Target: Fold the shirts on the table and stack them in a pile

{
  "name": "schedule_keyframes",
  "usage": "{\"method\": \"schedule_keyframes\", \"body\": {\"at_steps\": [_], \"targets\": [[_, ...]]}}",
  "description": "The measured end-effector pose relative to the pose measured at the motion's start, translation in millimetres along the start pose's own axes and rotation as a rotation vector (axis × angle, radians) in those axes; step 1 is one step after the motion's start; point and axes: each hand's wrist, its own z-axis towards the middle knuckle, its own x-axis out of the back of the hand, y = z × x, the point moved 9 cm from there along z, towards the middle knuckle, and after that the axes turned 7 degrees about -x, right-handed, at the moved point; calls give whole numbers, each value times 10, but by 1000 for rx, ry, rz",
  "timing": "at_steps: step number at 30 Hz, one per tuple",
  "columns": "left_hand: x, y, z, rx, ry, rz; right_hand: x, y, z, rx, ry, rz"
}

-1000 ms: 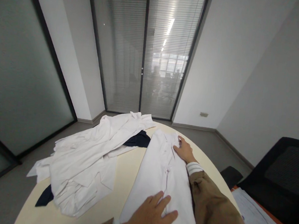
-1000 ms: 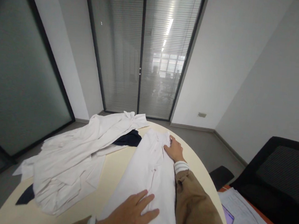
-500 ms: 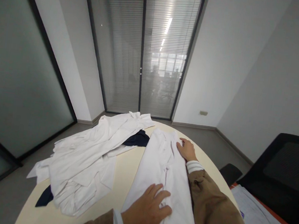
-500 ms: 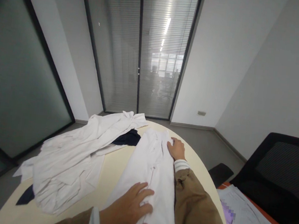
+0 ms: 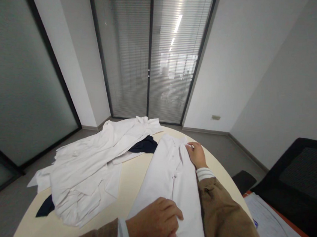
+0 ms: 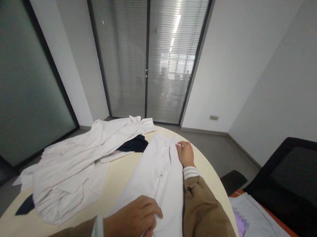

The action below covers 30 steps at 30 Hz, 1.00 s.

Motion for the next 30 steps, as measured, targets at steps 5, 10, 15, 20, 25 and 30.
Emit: {"method": "schedule_keyframes", "body": {"at_steps": [5, 10, 15, 20, 25, 30], "targets": [[-111, -19, 4, -33, -46, -8, -135, -37, -10, 39, -115, -38], [-108, 65, -37, -132, -128, 14, -124, -108, -84, 36, -135, -208], [-73, 139, -122, -217, -122, 6, 53, -291, -151, 37, -65, -367], [-73, 176, -158, -259, -32, 122, 49, -244, -146, -59, -153, -311], [-15, 194, -155, -259, -36, 87, 117, -75, -123, -219, -53, -253], [-59, 186, -157, -273, -73, 94, 37, -58, -113, -206, -111, -234]]}}
